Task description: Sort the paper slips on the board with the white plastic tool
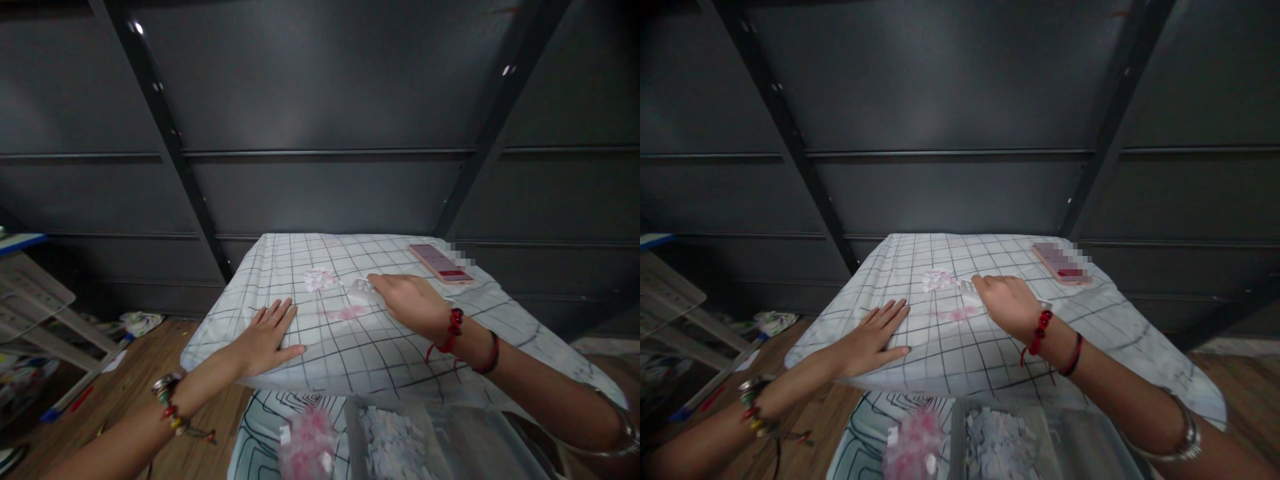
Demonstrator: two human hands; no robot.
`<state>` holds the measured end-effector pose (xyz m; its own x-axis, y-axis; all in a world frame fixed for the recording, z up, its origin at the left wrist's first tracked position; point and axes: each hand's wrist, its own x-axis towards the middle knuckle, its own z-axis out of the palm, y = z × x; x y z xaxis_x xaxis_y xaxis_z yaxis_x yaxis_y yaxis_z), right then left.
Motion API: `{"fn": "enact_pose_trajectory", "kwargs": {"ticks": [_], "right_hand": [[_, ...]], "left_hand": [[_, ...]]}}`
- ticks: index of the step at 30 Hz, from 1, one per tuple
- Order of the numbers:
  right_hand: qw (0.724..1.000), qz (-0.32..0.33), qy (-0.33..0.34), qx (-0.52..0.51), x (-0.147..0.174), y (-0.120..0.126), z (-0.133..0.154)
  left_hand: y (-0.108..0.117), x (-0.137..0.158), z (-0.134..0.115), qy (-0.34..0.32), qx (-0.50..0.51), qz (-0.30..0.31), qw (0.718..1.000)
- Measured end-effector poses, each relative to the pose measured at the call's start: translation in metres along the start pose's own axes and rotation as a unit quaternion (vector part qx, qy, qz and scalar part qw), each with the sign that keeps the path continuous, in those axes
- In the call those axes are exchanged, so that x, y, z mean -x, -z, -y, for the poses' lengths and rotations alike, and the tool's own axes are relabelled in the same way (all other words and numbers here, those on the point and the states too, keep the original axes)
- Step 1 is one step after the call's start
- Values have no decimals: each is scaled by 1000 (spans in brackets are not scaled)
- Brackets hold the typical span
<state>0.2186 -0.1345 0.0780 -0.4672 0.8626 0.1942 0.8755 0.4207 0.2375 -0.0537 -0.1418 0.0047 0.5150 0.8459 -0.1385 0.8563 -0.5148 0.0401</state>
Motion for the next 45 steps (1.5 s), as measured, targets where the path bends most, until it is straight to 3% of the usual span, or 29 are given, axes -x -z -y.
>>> {"fn": "enact_pose_trajectory", "kwargs": {"ticks": [9,16,28,32,37,45], "right_hand": [[998,-9,56,-36,4,17,40],[999,17,14,-32,-19,24,41],[967,-97,222,-81,1,5,49],[980,-109,162,-40,7,8,36],[998,-24,51,-13,12,10,31],[996,-12,84,-26,16,19,64]], "left_hand": [[-9,7,-3,-5,4,-14,1000],[-8,14,-2,-6,3,2,1000],[-7,23,1,-10,8,-6,1000],[-7,23,1,-8,4,-1,1000],[-7,24,2,-17,-6,-11,1000],[-7,31,7,-10,-21,-10,1000]]}}
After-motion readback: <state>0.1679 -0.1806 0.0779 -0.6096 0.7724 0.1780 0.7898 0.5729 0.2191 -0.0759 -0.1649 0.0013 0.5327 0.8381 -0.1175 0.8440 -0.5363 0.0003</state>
